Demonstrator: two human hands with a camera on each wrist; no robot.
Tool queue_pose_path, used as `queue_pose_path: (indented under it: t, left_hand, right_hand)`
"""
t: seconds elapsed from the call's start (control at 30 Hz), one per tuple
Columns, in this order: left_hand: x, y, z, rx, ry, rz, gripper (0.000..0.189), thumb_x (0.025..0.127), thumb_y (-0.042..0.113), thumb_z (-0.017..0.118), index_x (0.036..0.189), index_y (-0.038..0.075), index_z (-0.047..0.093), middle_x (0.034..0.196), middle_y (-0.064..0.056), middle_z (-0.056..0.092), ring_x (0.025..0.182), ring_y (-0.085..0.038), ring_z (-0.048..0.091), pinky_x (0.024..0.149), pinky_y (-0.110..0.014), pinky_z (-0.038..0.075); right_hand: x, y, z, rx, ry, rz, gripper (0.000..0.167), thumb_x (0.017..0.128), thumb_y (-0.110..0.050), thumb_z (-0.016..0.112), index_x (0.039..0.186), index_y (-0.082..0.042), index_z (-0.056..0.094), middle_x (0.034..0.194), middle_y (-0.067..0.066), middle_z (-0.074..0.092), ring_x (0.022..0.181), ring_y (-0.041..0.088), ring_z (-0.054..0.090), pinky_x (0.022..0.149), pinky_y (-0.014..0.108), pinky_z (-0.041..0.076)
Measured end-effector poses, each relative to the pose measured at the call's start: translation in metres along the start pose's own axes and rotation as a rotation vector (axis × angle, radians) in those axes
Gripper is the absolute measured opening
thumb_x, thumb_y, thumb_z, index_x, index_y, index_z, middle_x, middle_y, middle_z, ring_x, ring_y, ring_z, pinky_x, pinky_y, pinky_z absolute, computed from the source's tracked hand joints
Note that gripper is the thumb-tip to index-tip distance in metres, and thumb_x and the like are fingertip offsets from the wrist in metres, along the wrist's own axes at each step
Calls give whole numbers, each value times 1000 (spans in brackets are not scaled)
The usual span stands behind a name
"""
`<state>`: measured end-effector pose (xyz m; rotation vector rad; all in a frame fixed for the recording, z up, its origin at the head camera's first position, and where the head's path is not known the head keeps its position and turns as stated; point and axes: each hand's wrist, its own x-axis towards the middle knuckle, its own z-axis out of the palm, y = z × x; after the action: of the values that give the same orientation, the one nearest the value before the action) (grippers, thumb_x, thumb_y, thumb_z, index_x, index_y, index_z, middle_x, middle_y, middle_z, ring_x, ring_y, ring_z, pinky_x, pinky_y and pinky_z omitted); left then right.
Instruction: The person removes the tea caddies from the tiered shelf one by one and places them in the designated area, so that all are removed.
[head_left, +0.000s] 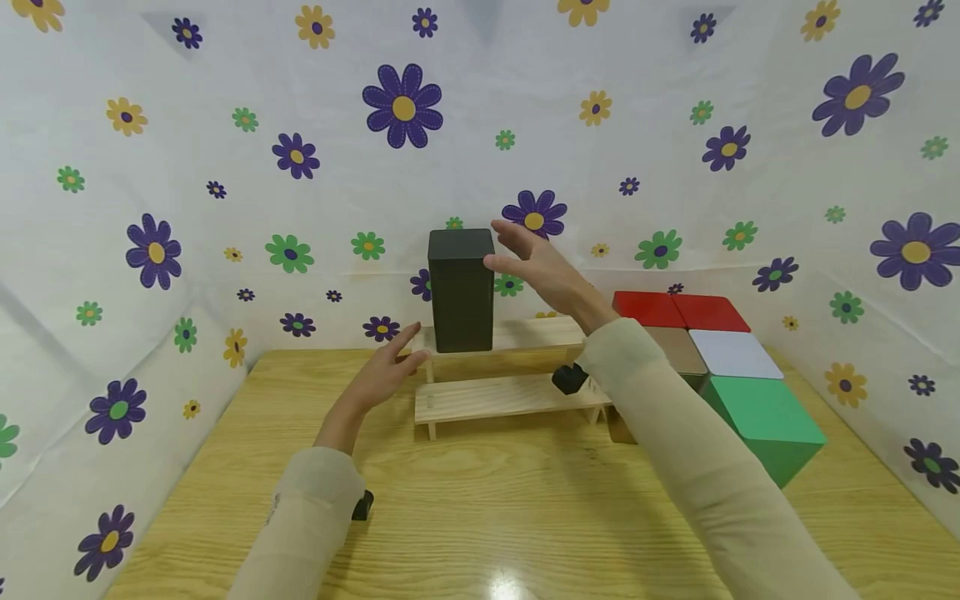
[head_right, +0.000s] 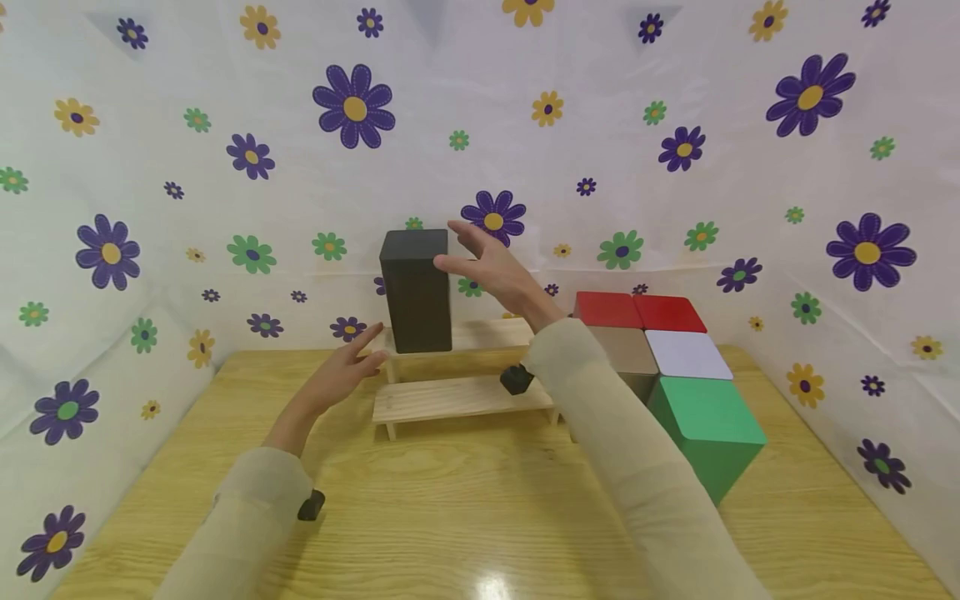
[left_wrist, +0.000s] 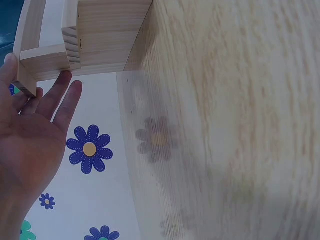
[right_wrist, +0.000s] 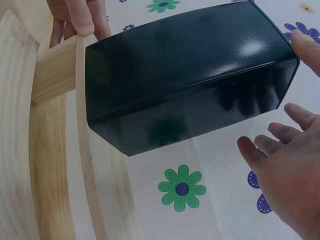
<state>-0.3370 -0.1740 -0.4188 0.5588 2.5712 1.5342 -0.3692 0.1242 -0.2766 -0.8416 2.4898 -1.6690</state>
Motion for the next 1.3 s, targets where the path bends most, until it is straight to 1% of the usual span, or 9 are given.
queue_pose_path:
  t: [0.1,0.2,0.37,0.57,0.67,0.77,0.97,1.07,1.3]
  left_hand:
    - [0,0,0,-3,-1,-1,70,111,35,50,166,10,17,172,-13,13,145,-47,39,116,-55,37]
    - [-1,1,0,-7,1,-2,69,110,35,50,166,11,17,172,-13,13,146,-46,38,116,-55,37]
    - [0,0,0,-11,-1,6,69,111,34,50,166,11,17,172,-13,13,146,-46,38,116,-54,38]
    - [0,0,1,-2,4,3,69,111,35,50,167,12,17,172,-13,13,145,-46,40,115,-54,39]
    - [0,0,1,0,3,1,69,111,35,49,167,11,17,172,-13,13,143,-47,42,115,-54,39]
    - [-1,2,1,-3,6,-3,69,111,36,49,167,12,17,172,-13,13,143,-47,42,115,-54,40]
    - [-2,2,1,6,7,1,69,111,36,50,166,11,17,172,-14,13,142,-47,43,114,-54,41]
    - [-3,3,0,7,7,1,70,110,35,51,166,11,17,172,-14,13,142,-46,43,113,-53,41]
    - [-2,1,0,11,1,22,70,111,35,50,166,10,17,172,-14,12,143,-47,41,113,-53,41]
  right_hand:
    - [3,0,4,7,-5,-4,76,99,-35,67,164,-19,30,170,4,25,157,24,20,125,53,21]
    - [7,2,7,32,-15,-21,75,100,-33,67,163,-17,32,169,4,28,157,23,21,126,51,21]
    - [10,4,10,113,-27,-56,68,101,-24,68,160,-13,38,163,4,40,153,21,31,124,45,28]
    - [6,2,9,116,29,-21,67,97,-26,73,157,-15,46,157,4,47,149,23,38,120,46,35]
    - [3,1,8,110,52,-8,67,95,-27,75,155,-14,48,155,5,50,147,23,41,120,46,36]
    - [-1,-1,8,109,63,-15,66,95,-26,76,154,-13,49,154,5,51,146,22,42,120,47,35]
    - [-15,-11,5,89,64,-49,64,95,-25,75,153,-14,51,155,5,50,146,24,41,121,53,31]
    - [-25,-17,1,98,64,-52,63,96,-24,75,153,-14,51,155,4,50,147,23,40,122,53,30]
    - [-52,-28,-9,103,96,-37,63,95,-23,75,153,-16,51,155,3,49,147,21,40,121,50,32]
